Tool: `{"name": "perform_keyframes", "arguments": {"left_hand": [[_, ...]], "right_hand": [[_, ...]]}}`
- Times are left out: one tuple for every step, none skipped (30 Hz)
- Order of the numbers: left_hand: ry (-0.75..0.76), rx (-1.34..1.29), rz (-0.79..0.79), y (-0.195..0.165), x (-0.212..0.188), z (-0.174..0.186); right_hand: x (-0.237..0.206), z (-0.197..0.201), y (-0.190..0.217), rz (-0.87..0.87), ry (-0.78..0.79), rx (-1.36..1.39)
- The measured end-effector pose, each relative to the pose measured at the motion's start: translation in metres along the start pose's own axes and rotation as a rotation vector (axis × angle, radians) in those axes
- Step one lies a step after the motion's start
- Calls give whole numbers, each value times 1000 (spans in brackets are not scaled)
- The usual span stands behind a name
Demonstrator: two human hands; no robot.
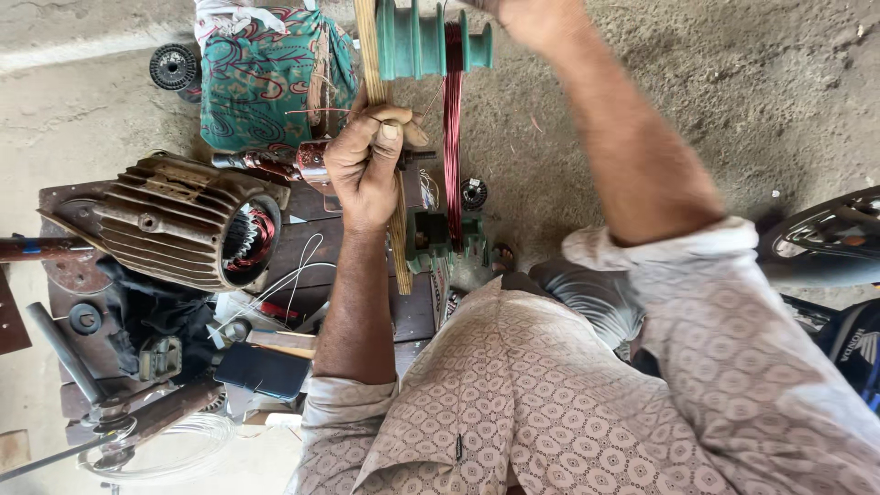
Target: The person arranges copper wire inside the stator slots of a motor housing by hand. They then move to a manual winding machine and wind additional copper wire onto a green plastic spool.
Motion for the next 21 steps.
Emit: {"name": "perform_keyframes", "arguments": {"left_hand": [[-9,-31,30,1,0,0],[-19,-62,59,3,1,0],[-32,-90,89,4,1,1],[-29,-81,94,6,1,2],[-28,-72,104,7,1,3],[-27,-61,114,9,2,4],[-8,-28,36,10,3,5],[12,3,-42,11,5,5],[32,36,-120,12,5,6],[31,45,-104,14,6,6],[35,52,-92,16,7,7],[41,55,-85,17,7,7],[40,52,-83,18,8,7],[39,49,-79,17,8,7],[39,42,-77,17,8,7],[36,34,-56,16,7,7],[35,25,-38,14,6,6],[34,16,-25,12,6,6],[30,29,-35,10,6,6],[24,44,-43,8,5,5],[20,58,-52,5,4,4]], "right_hand": [[-1,-28,-19,68,-14,292],[-4,-49,-37,139,-24,583],[-18,-79,-58,-61,113,86],[-43,-101,-73,-226,179,149],[-70,-126,-76,302,358,-682],[-109,-137,-91,-96,338,-55],[-151,-141,-97,-241,298,447],[-186,-145,-100,-199,338,304],[-223,-141,-104,-343,471,446],[-250,-136,-104,-347,549,317],[-270,-126,-104,-349,621,189],[-285,-109,-94,-15,599,201],[-291,-96,-79,322,559,210],[-291,-86,-72,-128,690,479],[-292,-71,-60,-593,783,735],[-291,-54,-43,-1070,840,979],[-273,-29,-25,-585,768,671],[-248,-3,-5,-110,657,351],[-218,22,15,349,514,24],[-190,38,34,789,340,-311],[-158,57,47,981,15,-310]]}}
Point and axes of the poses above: each hand's wrist, its own x-axis towards the middle knuckle, its own z-axis out of the back of the hand, y = z × x, the point moved 2 cm from there along x, towards the middle knuckle, and after that the axes turned 9 degrees about -y, right-handed, at the moved point
